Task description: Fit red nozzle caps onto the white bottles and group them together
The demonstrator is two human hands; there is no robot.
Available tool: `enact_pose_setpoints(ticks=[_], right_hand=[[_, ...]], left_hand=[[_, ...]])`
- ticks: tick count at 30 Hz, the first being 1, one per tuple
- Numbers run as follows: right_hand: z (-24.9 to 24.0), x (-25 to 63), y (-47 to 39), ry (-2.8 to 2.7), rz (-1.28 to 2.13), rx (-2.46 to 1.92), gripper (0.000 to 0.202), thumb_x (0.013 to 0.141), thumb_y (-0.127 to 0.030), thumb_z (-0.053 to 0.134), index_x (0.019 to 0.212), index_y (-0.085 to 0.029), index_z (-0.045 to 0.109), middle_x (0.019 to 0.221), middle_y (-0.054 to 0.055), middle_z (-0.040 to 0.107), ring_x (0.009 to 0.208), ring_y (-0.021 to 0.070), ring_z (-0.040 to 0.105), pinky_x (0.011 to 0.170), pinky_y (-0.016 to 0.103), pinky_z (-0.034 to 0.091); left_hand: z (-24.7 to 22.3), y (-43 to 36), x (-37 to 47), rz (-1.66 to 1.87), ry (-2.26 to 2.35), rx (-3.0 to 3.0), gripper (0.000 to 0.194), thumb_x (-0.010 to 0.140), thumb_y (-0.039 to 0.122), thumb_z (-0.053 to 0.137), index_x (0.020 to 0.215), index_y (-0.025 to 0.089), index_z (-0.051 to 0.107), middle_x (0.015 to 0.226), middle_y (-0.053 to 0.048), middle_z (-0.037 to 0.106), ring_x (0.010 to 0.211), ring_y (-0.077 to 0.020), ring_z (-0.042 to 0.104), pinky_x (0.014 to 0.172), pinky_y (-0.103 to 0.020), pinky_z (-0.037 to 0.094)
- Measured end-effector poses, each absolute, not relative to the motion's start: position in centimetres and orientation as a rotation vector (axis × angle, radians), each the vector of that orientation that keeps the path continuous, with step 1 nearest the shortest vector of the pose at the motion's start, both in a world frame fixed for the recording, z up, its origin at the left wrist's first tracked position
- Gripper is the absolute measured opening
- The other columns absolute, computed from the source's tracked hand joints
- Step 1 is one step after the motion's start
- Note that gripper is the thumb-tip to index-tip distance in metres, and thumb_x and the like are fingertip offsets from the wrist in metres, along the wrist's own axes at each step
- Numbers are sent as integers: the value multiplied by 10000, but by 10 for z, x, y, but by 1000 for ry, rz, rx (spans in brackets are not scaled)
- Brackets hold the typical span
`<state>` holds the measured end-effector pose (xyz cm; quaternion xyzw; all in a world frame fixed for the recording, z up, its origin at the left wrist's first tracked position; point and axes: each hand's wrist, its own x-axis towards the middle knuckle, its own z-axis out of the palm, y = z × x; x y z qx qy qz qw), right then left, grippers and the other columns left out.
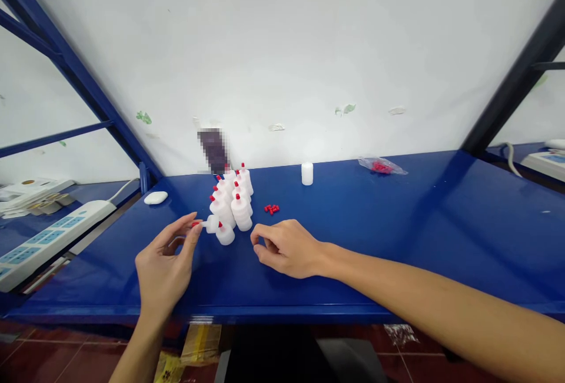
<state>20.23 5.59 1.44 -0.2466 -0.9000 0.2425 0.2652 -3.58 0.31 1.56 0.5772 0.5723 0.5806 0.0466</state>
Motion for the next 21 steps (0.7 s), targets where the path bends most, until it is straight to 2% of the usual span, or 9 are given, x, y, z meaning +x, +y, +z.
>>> enact_pose_setpoints(ticks=[2,6,9,13,16,21], right_hand=[[15,201,55,-2433,642,-665,116,928,-251,477,924,-193,578,603,-50,547,525,102,473,588,232,353],[14,201,62,-2403,584,-704,107,899,-237,484,926,-190,577,594,-48,551,508,101,474,581,229,352],[15,204,81,-2340,437,-899,130,863,-207,486,943,-190,586,566,-53,529,488,104,461,569,231,327],[18,215,106,-2358,286,-1175,244,830,-207,522,1061,-204,602,599,-45,564,529,122,478,570,244,296],[20,219,110,-2428,257,-1199,302,831,-218,539,1126,-210,601,666,-28,616,575,132,506,577,249,291],[21,217,108,-2543,156,-1123,308,905,-273,511,1185,-223,630,728,3,662,620,149,554,571,258,281]], left_hand=[[15,5,-35,1772,1750,1758,310,852,361,703,1113,194,679,874,-22,707,716,-135,615,684,-263,504],[18,7,-31,1687,1849,1925,201,867,374,675,960,202,720,723,16,629,627,-116,539,668,-263,476],[21,9,-31,1593,1880,2114,187,894,358,632,962,215,730,756,6,641,645,-124,540,671,-266,468],[20,12,-30,1511,1866,2229,190,909,350,609,971,213,724,822,-11,669,659,-131,550,663,-268,466],[18,13,-30,1521,1870,2239,194,899,340,632,1033,219,701,841,-2,661,656,-127,532,646,-260,459],[16,-1,-28,1610,1848,2160,196,908,302,629,1085,226,667,861,9,633,668,-118,515,644,-247,448]])
